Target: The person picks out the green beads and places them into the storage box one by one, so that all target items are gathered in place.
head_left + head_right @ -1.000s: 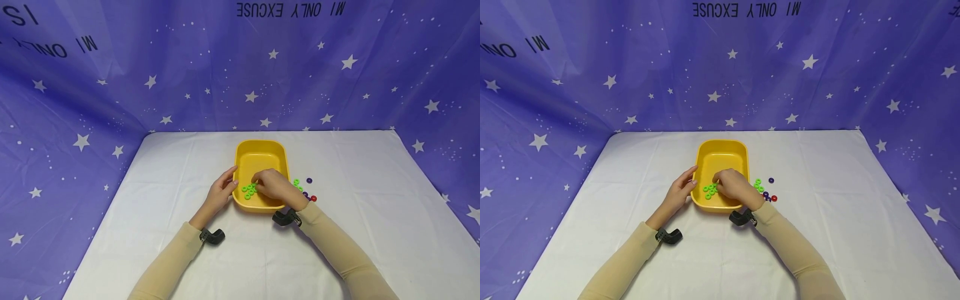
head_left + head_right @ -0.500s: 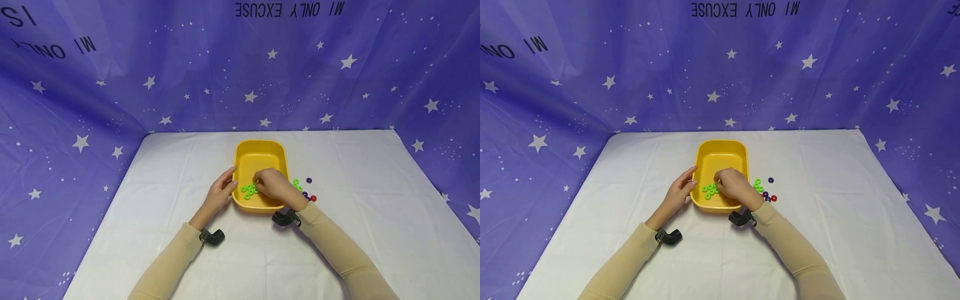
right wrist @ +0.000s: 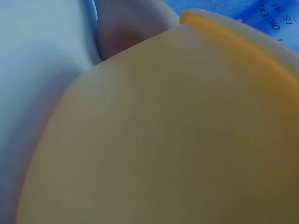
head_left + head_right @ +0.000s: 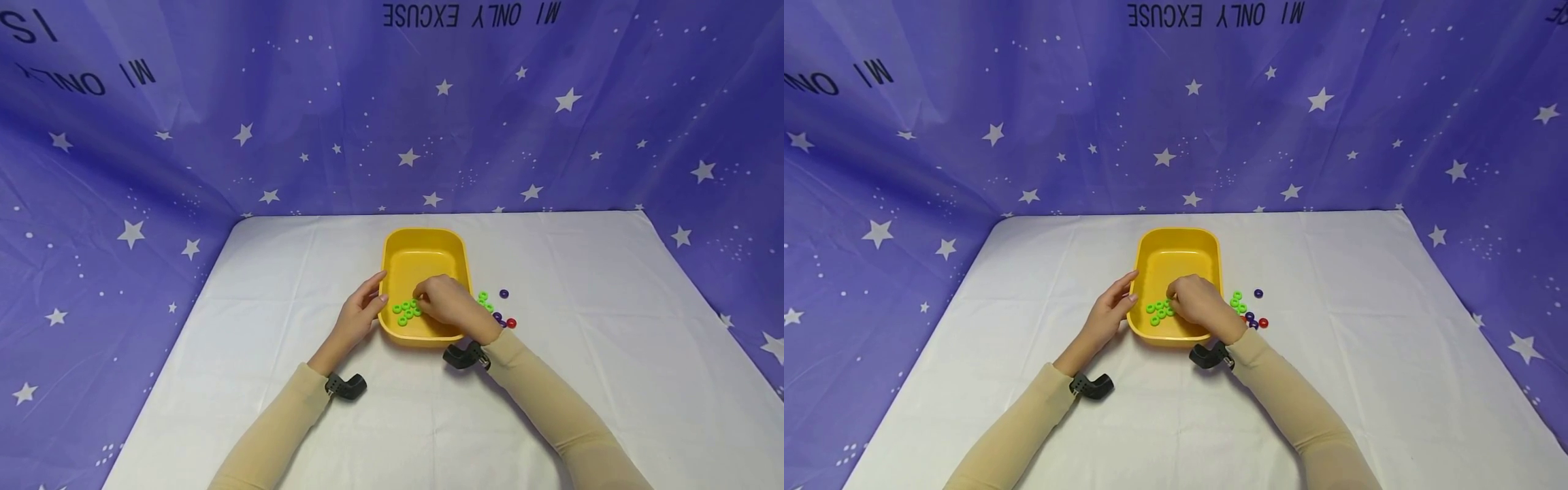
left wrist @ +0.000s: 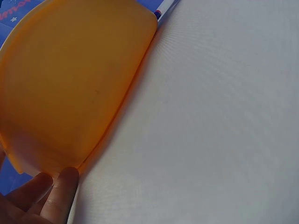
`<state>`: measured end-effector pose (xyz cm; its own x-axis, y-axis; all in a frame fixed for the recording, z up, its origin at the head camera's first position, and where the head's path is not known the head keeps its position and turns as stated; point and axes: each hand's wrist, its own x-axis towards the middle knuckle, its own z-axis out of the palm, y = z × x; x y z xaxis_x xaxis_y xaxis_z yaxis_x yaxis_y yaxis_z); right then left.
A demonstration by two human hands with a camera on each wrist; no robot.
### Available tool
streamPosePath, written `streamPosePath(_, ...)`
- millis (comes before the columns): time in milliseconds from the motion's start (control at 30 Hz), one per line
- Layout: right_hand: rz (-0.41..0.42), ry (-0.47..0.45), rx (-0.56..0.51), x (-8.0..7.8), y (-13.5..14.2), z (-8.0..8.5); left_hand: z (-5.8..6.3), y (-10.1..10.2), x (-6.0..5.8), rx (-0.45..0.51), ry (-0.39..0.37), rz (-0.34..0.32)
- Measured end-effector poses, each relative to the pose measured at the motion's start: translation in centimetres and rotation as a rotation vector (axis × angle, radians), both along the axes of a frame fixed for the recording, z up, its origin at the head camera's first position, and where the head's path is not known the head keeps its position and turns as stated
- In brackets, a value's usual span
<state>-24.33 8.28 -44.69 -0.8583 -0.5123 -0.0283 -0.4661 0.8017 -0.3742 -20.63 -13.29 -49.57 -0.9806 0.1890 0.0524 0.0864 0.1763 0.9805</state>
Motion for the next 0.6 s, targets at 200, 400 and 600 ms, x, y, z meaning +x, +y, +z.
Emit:
streamPosePath(200, -0.008, -0.013, -0.053, 0.0, 0.1, 0.2, -0.1, 0.0, 0.0, 0.008, 0.000, -0.002)
streamPosePath(400, 0.016, 0.003, -0.161, 0.1, 0.9, 0.7, -0.3, 0.0, 0.0, -0.001, 0.006, 0.000)
streamPosePath(600, 0.030, 0.068, -0.262, 0.0, 2.5, 1.9, -0.2, -0.1, 0.0, 0.001, 0.011, -0.003)
